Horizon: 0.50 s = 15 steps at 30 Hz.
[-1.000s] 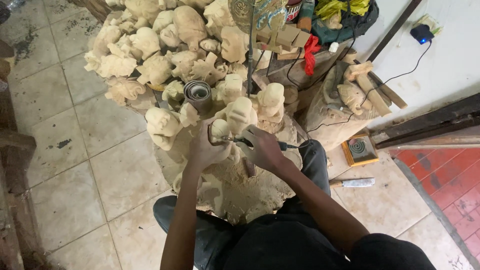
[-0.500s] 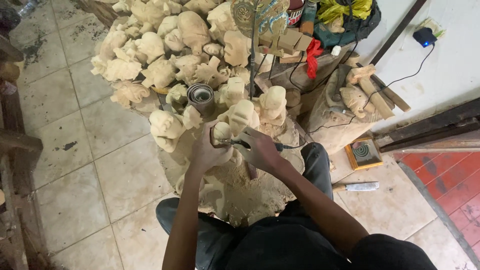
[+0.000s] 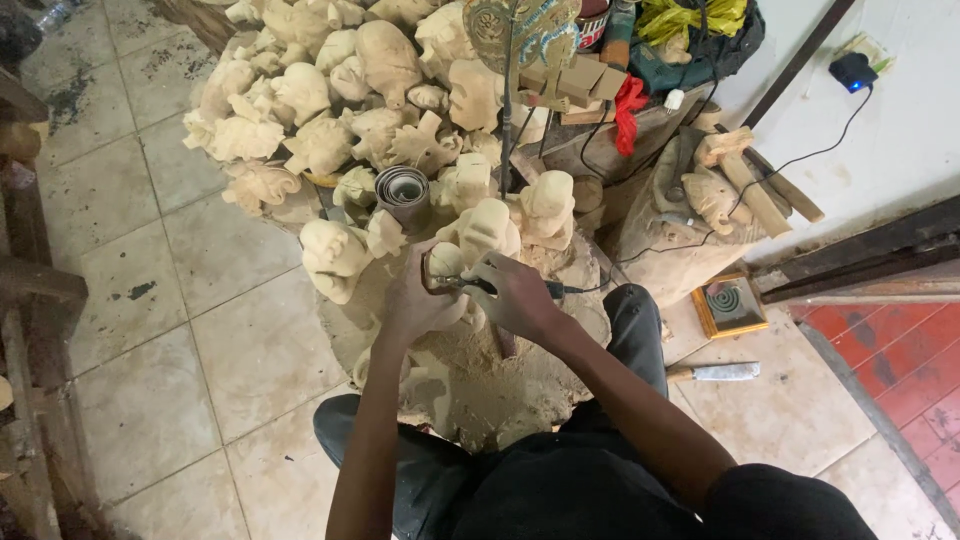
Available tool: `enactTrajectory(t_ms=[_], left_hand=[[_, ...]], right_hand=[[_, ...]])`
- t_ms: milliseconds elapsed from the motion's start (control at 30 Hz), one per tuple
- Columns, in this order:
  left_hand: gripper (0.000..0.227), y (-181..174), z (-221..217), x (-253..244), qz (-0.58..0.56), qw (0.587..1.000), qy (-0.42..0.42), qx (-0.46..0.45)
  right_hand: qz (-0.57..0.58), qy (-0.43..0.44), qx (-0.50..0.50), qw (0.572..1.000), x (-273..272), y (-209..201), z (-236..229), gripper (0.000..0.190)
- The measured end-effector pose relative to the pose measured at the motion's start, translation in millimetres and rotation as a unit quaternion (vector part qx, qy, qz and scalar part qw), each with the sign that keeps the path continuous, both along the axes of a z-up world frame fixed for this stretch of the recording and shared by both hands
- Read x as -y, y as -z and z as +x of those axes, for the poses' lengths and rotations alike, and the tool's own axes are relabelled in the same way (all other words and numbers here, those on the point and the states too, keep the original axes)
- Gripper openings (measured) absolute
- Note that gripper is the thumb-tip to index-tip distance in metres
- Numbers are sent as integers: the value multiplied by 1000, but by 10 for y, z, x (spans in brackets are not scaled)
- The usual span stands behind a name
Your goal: Carving details into a small object using a handheld rotary tool
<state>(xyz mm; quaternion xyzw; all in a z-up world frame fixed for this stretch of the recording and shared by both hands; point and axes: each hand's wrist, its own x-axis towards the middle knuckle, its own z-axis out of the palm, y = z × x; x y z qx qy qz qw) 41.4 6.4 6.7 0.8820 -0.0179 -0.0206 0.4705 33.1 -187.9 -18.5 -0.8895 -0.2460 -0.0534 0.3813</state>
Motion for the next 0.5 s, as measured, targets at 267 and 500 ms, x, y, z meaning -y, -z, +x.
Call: enactTrajectory(t_ms=[267, 500], left_hand=[[82, 8, -40, -22, 27, 1000, -12, -9], [78, 234, 41, -6, 52, 995, -53, 59]], right_hand=[[-20, 18, 25, 999, -23, 184, 42, 10], [15, 4, 31, 999, 67, 179, 91, 12]])
